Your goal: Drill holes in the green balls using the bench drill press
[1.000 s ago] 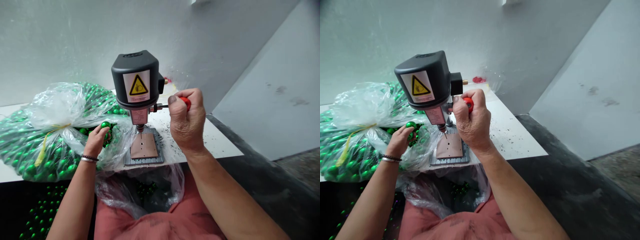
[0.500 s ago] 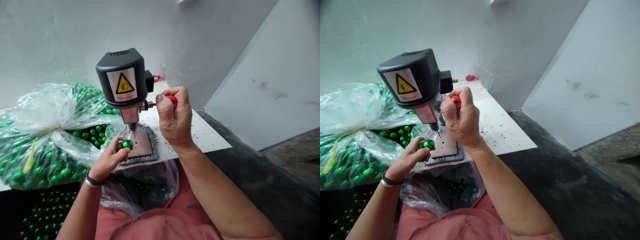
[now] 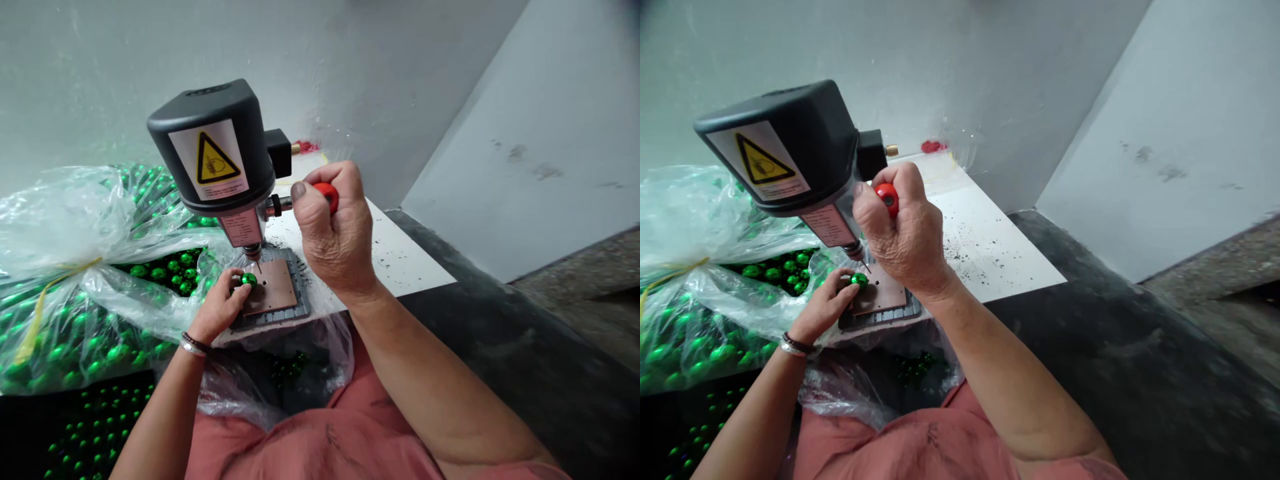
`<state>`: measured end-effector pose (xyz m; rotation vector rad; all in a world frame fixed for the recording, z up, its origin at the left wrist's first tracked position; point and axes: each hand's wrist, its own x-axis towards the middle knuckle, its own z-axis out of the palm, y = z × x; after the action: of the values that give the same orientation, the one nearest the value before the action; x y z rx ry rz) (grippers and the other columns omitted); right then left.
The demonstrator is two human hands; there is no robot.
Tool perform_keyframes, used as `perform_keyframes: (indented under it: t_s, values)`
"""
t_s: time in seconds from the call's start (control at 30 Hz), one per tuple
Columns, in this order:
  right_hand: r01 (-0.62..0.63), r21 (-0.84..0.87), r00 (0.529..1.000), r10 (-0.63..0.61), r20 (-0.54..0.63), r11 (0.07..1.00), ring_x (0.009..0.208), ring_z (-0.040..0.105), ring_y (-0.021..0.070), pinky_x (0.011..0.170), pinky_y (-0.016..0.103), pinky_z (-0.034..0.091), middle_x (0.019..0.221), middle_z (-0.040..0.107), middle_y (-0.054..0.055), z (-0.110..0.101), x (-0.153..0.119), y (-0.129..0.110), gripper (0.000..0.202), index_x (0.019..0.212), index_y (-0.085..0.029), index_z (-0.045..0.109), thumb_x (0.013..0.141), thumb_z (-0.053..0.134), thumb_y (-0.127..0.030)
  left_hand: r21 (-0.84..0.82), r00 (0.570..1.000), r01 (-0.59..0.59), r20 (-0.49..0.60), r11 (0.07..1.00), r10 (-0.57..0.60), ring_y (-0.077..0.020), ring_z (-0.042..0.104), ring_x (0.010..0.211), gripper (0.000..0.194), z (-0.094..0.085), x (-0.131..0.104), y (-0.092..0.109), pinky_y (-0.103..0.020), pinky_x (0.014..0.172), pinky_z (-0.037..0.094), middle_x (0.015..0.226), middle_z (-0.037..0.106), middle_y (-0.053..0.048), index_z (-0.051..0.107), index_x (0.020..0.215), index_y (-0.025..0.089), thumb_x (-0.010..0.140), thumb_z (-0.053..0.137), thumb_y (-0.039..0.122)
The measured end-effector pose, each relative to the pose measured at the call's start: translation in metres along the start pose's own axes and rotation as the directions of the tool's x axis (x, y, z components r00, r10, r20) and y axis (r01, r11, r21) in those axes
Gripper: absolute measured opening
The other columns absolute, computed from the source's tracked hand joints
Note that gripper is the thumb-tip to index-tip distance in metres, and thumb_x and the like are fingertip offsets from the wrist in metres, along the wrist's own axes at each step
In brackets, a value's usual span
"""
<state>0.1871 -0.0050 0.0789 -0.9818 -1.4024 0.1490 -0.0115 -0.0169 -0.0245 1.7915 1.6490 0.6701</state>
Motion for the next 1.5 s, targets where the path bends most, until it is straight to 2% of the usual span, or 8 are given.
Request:
perform_keyframes:
  t_s: [0.1,0.3,0.4,0.63,0.97,1.23,1.4,1.5]
  values:
    - [-0.013,-0.012,1.0,0.013,0.004,1.0,0.056,0.044,0.0018,0.053,0.017,0.043,0.07,0.044,-0.005,0.0,0.0,0.0,0.027,0.085,-0.021,0.045,0.088,0.039,-0.047,-0.046,1.0,-0.014,0.025,0.999,0.015,-0.0147,0.059,0.063,0.047,-0.002,0.003,-0.003,-0.028,0.061,0.048,0.088,0.066,-0.005,0.054,0.119,0.017,0.083,0.046,0.045]
    - [-0.021,0.003,1.0,0.021,-0.011,1.0,0.053,0.043,0.0002,0.053,0.016,0.041,0.068,0.044,-0.005,0.001,0.0,0.0,0.024,0.083,-0.022,0.045,0.088,0.04,-0.045,0.159,0.999,-0.001,0.035,0.987,-0.005,-0.0162,0.06,0.064,0.051,-0.001,0.006,0.003,-0.028,0.064,0.048,0.082,0.069,-0.004,0.056,0.127,0.02,0.084,0.045,0.045]
    - [-0.017,0.016,1.0,0.017,-0.024,1.0,0.052,0.042,-0.0004,0.052,0.015,0.041,0.068,0.044,-0.006,0.001,0.0,-0.001,0.02,0.082,-0.022,0.045,0.087,0.043,-0.041,0.159,0.999,0.021,0.034,0.987,-0.027,-0.0159,0.06,0.063,0.051,-0.001,0.009,0.006,-0.027,0.063,0.048,0.086,0.07,-0.004,0.058,0.127,0.021,0.084,0.044,0.045]
    - [-0.008,0.001,1.0,0.008,-0.007,1.0,0.054,0.046,0.0009,0.052,0.016,0.042,0.068,0.045,-0.006,0.0,-0.001,-0.001,0.025,0.084,-0.021,0.045,0.088,0.04,-0.046,0.122,0.999,0.015,0.034,0.992,-0.02,-0.0217,0.065,0.085,0.049,0.001,0.012,0.007,-0.029,0.071,0.05,0.093,0.072,-0.005,0.06,0.125,0.021,0.082,0.048,0.043]
    - [0.012,0.137,0.999,-0.008,-0.032,0.991,0.053,0.041,0.0002,0.052,0.015,0.036,0.065,0.039,-0.008,0.003,0.0,0.003,0.023,0.083,-0.021,0.045,0.087,0.043,-0.043,0.179,0.998,0.045,0.038,0.983,-0.052,-0.0224,0.064,0.1,0.048,0.003,0.016,0.019,-0.031,0.089,0.048,0.116,0.068,-0.005,0.061,0.124,0.02,0.083,0.048,0.041]
    - [-0.01,0.075,1.0,0.009,0.016,0.997,0.053,0.034,0.004,0.056,0.02,0.034,0.059,0.038,-0.007,0.004,0.031,-0.006,0.032,0.072,-0.02,0.038,0.086,0.044,-0.049,0.175,0.996,0.074,0.028,0.982,-0.08,-0.0231,0.063,0.105,0.047,0.003,0.013,0.015,-0.031,0.091,0.046,0.112,0.07,-0.005,0.061,0.124,0.023,0.082,0.052,0.042]
    - [-0.128,-0.009,0.988,0.129,0.087,0.992,0.053,0.028,0.0053,0.055,0.021,0.031,0.057,0.035,-0.007,0.01,0.057,-0.007,0.037,0.065,-0.021,0.031,0.085,0.051,-0.045,0.134,0.995,0.101,-0.009,0.986,-0.101,-0.0219,0.064,0.099,0.042,0.006,0.018,0.013,-0.029,0.087,0.049,0.108,0.071,-0.003,0.066,0.118,0.023,0.082,0.051,0.041]
    - [-0.146,-0.039,0.985,0.149,0.086,0.988,0.055,0.029,0.0054,0.056,0.021,0.031,0.057,0.035,-0.007,0.011,0.062,-0.009,0.039,0.062,-0.02,0.03,0.085,0.052,-0.043,0.144,0.995,0.096,-0.017,0.985,-0.095,-0.0214,0.065,0.096,0.042,0.008,0.02,0.012,-0.029,0.084,0.049,0.107,0.071,-0.003,0.066,0.117,0.023,0.082,0.052,0.041]
